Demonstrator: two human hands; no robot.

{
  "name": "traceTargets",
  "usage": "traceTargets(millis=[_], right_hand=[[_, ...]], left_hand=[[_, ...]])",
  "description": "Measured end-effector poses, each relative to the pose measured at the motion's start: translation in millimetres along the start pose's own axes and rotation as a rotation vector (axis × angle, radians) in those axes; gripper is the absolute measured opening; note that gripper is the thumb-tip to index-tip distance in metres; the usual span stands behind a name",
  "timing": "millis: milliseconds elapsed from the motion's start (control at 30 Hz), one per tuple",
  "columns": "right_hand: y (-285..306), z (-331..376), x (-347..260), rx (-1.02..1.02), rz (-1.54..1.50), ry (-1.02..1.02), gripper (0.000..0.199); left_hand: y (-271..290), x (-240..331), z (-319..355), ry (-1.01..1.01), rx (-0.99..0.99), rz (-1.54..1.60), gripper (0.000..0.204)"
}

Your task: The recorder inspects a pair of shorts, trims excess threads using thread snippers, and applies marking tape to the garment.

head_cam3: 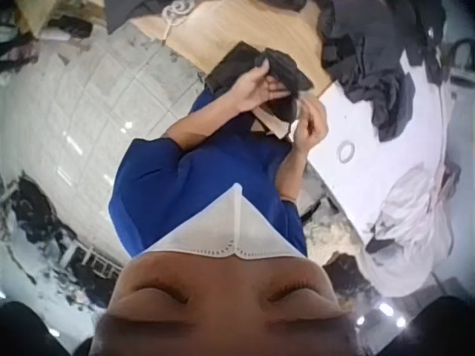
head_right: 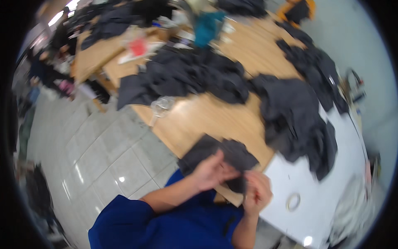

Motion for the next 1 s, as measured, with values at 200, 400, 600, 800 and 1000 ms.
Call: traceTargets(millis=[200, 400, 600, 800, 1000], right_hand=[[-24, 34, 17, -0.902, -0.408, -0.127, 0.042], [-5, 3, 0, -0.202, 0.169, -0.09, 0.044], [-13, 32, -3, -0.597, -0.321, 0.104, 0.031], [17, 31, 83, 0.089, -0.602, -0.403, 0.027], [-25, 34, 122, -0.401, 0.202, -0.355, 0.044]], left_hand=[[8, 2, -10, 0.061, 0.001, -0.101, 0.042], [-27, -21, 3, 0.126, -0.155, -0.221, 0.064], [-31, -14, -3, 0.103, -0.154, -0.139, 0.078], [-14, 21, 4, 0.172, 0.158, -0.597, 0.042], [7, 134, 50, 0.357, 0.322, -1.024, 0.024]])
Point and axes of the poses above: each hand's wrist, its own z-axis away from the middle knuckle, its own y-axis out of the back of the hand, x = y × z, the point moved 7 cm from there along -z, towards the middle knuckle, and after that the axes turned 15 degrees about -x, right-handed, at the moved point
